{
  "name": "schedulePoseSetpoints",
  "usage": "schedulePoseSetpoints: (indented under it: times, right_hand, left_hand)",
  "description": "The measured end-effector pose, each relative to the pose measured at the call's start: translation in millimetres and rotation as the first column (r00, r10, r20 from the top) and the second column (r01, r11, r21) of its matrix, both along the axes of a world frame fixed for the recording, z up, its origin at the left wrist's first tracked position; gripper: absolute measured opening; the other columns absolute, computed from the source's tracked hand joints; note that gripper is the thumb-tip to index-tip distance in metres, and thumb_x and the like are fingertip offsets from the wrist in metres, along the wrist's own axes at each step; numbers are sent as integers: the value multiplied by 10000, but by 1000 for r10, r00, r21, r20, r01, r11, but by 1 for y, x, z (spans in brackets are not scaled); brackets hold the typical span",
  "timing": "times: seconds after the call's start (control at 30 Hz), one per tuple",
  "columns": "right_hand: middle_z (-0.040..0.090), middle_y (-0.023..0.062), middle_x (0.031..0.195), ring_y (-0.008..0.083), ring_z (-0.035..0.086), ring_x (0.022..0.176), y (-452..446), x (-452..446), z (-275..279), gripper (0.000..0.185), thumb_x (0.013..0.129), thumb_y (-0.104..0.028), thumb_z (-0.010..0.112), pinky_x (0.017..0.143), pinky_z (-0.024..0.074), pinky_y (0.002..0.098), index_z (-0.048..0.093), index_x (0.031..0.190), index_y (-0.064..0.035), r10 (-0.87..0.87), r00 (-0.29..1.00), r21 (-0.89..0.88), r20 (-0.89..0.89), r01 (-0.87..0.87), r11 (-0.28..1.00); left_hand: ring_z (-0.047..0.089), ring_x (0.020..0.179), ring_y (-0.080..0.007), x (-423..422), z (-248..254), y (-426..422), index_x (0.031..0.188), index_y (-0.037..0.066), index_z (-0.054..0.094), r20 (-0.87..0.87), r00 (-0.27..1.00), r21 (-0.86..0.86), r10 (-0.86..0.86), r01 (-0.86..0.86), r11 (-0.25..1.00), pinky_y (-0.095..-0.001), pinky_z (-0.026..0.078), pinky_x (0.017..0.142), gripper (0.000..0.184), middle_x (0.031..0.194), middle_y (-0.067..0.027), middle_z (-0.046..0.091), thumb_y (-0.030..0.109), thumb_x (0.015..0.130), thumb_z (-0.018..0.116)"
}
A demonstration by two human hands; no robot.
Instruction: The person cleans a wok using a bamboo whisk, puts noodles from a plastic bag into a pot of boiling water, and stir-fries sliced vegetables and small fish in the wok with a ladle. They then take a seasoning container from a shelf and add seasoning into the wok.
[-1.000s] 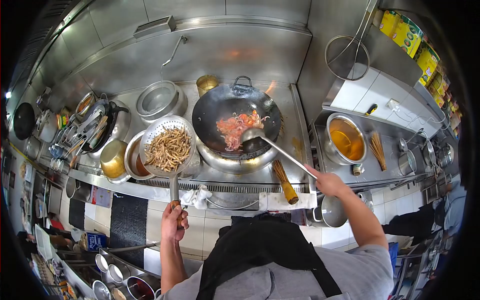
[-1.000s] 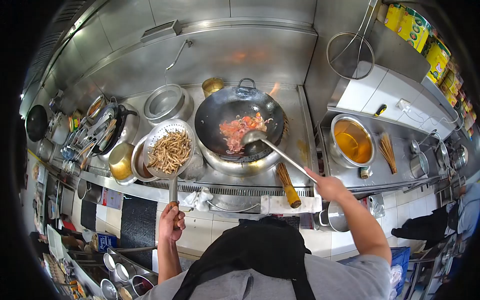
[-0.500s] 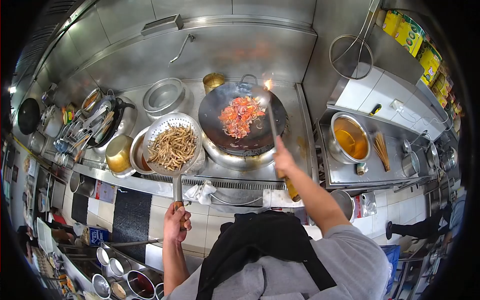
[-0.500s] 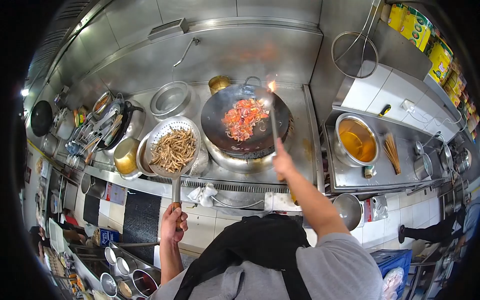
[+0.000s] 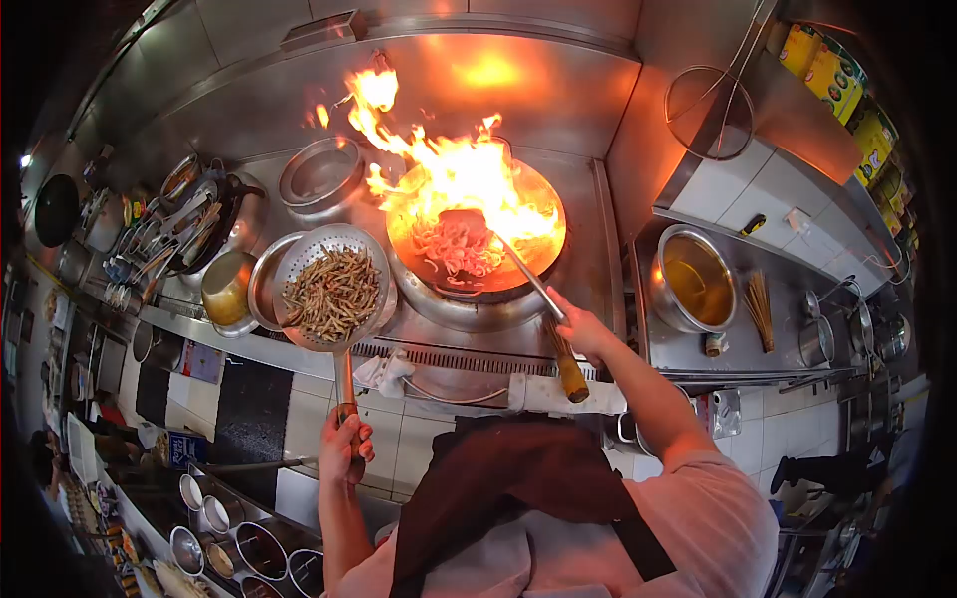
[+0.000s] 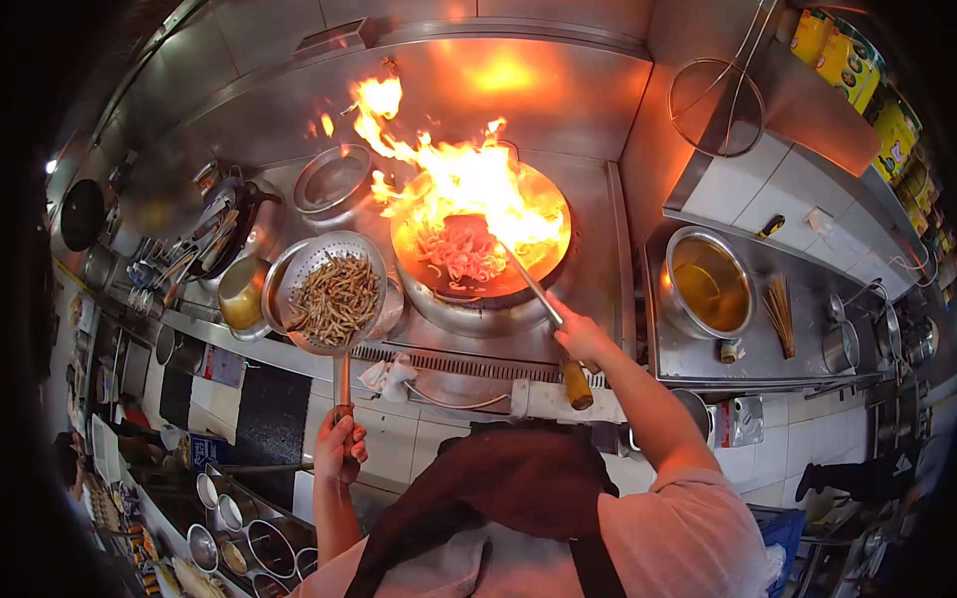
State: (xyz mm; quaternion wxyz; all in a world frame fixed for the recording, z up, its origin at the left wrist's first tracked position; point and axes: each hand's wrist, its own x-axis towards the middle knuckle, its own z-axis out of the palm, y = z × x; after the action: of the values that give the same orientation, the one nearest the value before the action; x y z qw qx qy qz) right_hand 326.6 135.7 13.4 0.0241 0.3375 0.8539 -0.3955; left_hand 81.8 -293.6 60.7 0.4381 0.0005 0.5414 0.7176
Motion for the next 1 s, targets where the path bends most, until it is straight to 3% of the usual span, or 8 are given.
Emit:
schedulePoseSetpoints:
  times: [0.07,0.5,0.6,0.7,0.77,0.83,0.87,1.0]
  right_hand:
    - [684,274,942,451,670,856,-5,-8,16,833,900,-132,511,821,518,528,65,1577,-324,-127,982,156,143,104,982]
    - [670,219,873,375,654,761,-9,-26,16,810,917,-128,555,769,521,455,117,1580,-284,-69,996,-218,65,81,973]
    - [671,288,1014,475,641,918,-17,-41,-2,808,913,-147,529,848,493,506,90,1581,-262,-188,982,166,2,185,969]
    - [657,308,1029,482,630,945,-49,-14,-11,807,912,-147,520,882,488,495,78,1583,-221,-227,974,124,9,224,967]
    - [673,239,876,395,662,736,-61,10,-7,799,908,-93,521,708,532,462,108,1586,-186,-128,985,212,-117,151,965]
    - [582,97,708,220,569,520,-66,19,38,808,899,-26,528,509,483,363,144,1588,-200,-256,958,-533,-131,150,833]
    - [457,3,654,100,447,458,-58,14,39,819,887,21,530,433,406,277,176,1587,-215,-366,917,-619,-160,195,760]
    - [515,31,699,126,459,476,-25,-10,40,829,894,6,551,444,410,286,156,1590,-207,-396,895,-631,-205,188,753]
  left_hand:
    - [471,452,-123,4,8,7,1123,120,475,6,1000,11,-4,4,1000,-277,392,398,145,722,-47,527,154,992,528]
    - [464,451,-135,13,15,28,1043,124,464,-7,999,-1,-47,47,999,-265,390,399,119,725,-59,519,141,968,554]
    - [454,451,-133,18,21,35,1035,115,464,17,999,47,-49,48,998,-267,387,397,121,728,-68,515,137,962,557]
    - [451,451,-132,25,19,34,1023,114,460,5,999,61,-52,51,997,-268,387,395,120,729,-73,512,131,955,558]
    - [451,451,-130,28,22,30,1014,113,457,5,999,64,-52,51,997,-268,387,393,119,729,-75,509,127,951,557]
    - [456,452,-129,28,21,23,1012,113,458,1,998,70,-63,63,996,-266,387,392,116,727,-70,508,128,953,557]
    - [456,452,-129,27,21,20,1012,113,458,6,998,65,-58,58,996,-266,387,392,116,727,-70,508,128,953,557]
    - [455,448,-127,24,21,10,1016,113,460,3,999,30,-45,45,999,-261,383,390,113,726,-60,509,135,961,556]
